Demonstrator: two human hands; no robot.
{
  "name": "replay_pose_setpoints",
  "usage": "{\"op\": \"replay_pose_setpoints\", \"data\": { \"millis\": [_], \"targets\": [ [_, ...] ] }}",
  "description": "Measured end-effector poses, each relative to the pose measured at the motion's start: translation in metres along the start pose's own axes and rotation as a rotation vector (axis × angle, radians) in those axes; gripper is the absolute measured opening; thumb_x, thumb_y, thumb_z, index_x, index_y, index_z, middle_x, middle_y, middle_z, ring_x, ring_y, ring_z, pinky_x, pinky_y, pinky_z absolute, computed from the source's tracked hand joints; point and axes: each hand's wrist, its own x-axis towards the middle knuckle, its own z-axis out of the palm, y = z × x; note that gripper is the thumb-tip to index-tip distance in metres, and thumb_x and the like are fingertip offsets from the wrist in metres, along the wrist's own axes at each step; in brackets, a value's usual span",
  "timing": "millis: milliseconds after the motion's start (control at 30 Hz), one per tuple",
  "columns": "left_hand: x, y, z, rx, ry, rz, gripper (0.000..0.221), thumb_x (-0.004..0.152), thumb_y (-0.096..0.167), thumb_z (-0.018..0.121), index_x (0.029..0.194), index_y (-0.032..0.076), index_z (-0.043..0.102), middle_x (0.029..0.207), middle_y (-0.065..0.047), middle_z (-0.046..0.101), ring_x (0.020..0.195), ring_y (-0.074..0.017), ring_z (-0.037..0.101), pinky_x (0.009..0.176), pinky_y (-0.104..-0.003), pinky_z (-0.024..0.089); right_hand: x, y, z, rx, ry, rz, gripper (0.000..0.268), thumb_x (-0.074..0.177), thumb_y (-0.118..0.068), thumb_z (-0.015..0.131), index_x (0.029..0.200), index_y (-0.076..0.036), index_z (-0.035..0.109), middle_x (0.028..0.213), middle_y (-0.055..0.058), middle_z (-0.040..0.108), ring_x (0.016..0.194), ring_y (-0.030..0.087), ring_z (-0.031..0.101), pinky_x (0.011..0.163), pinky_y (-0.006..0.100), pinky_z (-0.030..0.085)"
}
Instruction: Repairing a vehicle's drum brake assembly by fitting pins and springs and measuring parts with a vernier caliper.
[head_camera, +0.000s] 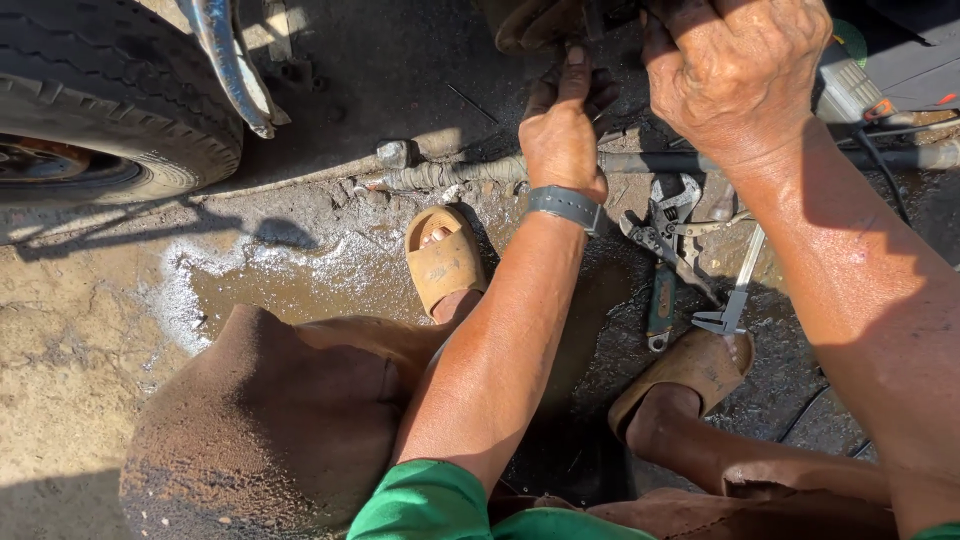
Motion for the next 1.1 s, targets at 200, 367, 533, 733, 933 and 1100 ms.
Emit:
{"op": "replay_pose_setpoints", "data": {
  "millis": [200,367,533,733,933,1100],
  "targets": [
    [-0.037,0.000,0.004,0.570,0.162,0.420,0.044,0.095,0.024,0.064,0.133,0.002,0.063,0.075,-0.006,0.069,0.059,-0.0148,0.060,0.053,-0.030,0.051,-0.021,0.005,0.010,-0.039,-0.016,0.043,0.009,0.101,-0.005,0.093,0.107,-0.008,0.087,0.091,0.005,0.065,0.071,0.023,0.050,0.070,0.035,0.044],
    [-0.019,0.008,0.000,0.778,0.228,0.588,0.033,0.101,0.043,0.054,0.106,0.012,0.061,0.072,-0.001,0.071,0.052,-0.0173,0.065,0.048,-0.033,0.052,-0.016,0.001,0.007,0.017,-0.018,0.105,0.014,0.101,-0.004,0.092,0.113,-0.004,0.085,0.104,0.011,0.068,0.083,0.029,0.060,0.077,0.039,0.050],
    [-0.019,0.018,0.001,0.724,0.224,0.575,0.027,0.102,0.035,0.056,0.100,0.009,0.063,0.070,-0.005,0.071,0.055,-0.0195,0.069,0.050,-0.035,0.054,-0.021,0.004,0.016,0.049,0.015,0.112,0.010,0.102,-0.003,0.093,0.108,-0.005,0.085,0.092,0.009,0.069,0.073,0.026,0.057,0.071,0.037,0.048],
    [-0.010,0.013,-0.001,0.702,0.216,0.476,0.027,0.101,0.033,0.056,0.095,0.008,0.065,0.070,-0.003,0.072,0.055,-0.0173,0.068,0.051,-0.033,0.054,-0.017,0.000,0.012,0.058,-0.002,0.117,0.011,0.101,0.000,0.089,0.110,-0.004,0.084,0.096,0.011,0.070,0.075,0.028,0.059,0.072,0.038,0.049],
    [-0.009,0.016,0.000,0.685,0.194,0.373,0.031,0.099,0.035,0.057,0.094,0.007,0.068,0.071,-0.004,0.073,0.061,-0.0167,0.070,0.057,-0.031,0.056,-0.025,0.010,0.017,-0.083,-0.064,0.050,0.009,0.103,-0.010,0.093,0.102,-0.013,0.085,0.080,0.000,0.060,0.062,0.017,0.044,0.064,0.030,0.041],
    [-0.006,0.012,-0.001,0.706,0.208,0.389,0.031,0.099,0.036,0.058,0.096,0.007,0.069,0.071,-0.005,0.072,0.057,-0.0177,0.067,0.053,-0.034,0.053,-0.007,0.006,0.008,0.006,-0.066,0.033,0.008,0.102,-0.006,0.095,0.104,-0.008,0.087,0.087,0.003,0.071,0.058,0.018,0.048,0.058,0.031,0.042]
  ]
}}
